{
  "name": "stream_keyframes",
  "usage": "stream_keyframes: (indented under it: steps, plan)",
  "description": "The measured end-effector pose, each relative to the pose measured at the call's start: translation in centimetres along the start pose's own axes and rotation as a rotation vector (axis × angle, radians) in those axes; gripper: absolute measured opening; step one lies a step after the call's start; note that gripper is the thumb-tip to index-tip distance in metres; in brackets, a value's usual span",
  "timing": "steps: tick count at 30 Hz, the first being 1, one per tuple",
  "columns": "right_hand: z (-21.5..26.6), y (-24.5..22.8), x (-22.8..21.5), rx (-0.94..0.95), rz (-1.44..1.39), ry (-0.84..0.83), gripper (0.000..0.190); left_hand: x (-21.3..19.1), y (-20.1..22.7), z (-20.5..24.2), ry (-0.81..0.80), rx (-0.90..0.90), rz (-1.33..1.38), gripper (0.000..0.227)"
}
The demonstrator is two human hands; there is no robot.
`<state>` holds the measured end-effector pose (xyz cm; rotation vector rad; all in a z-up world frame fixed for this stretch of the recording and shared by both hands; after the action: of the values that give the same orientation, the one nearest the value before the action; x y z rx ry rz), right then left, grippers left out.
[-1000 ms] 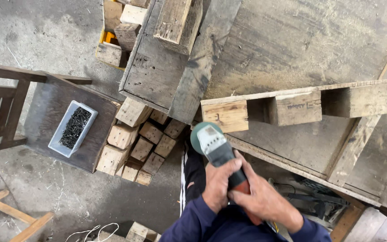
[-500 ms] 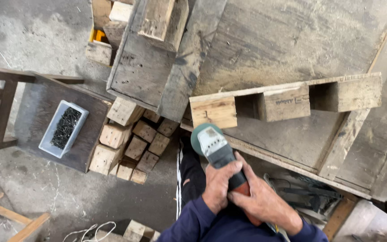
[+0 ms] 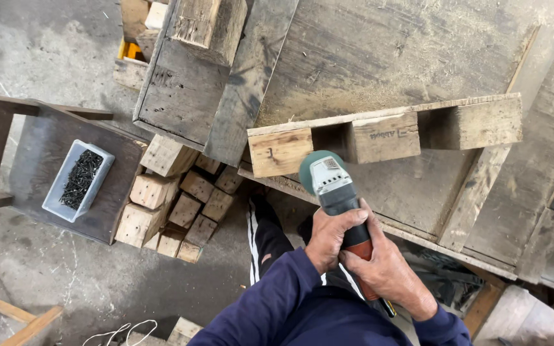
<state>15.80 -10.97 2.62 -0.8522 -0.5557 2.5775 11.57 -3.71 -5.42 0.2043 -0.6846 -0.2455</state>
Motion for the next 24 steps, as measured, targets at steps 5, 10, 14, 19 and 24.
stream_keyframes:
  steps: [5,10,14,19,24]
  plan:
    - [1.1,0.9,-1.4,-0.176,0.028,-0.046,0.108,0.9,-1.8,1.7,0.016,0.118,0.030,0.029]
    - [1.3,1.6,-1.0,-0.240,-0.003,-0.153,0.104,-0.7,-2.5,2.2,0.124,0.226,0.042,0.028]
    - [0.2,1.1,-1.2,-0.288,-0.015,-0.185,0.105,-0.8,-2.2,2.0,0.156,0.206,0.068,0.027]
    - [0.5,1.8,-3.6,-0.245,-0.038,-0.091,0.107,1.4,-3.3,0.6,0.101,0.138,-0.011,0.027]
    - [2.5,6.1,-7.1,0.211,-0.004,0.030,0.114,5.3,-7.2,0.2,0.005,-0.081,-0.087,0.027]
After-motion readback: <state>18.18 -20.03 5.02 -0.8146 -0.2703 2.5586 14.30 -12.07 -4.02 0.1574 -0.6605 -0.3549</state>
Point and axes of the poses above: each hand's wrist, its own z-axis away from the middle knuckle, its own x-axis out of the palm, y = z × x, the point moved 8 cm from there along -z, towards the middle knuckle, and after that the axes turned 8 degrees about y, right-handed, at the moved point
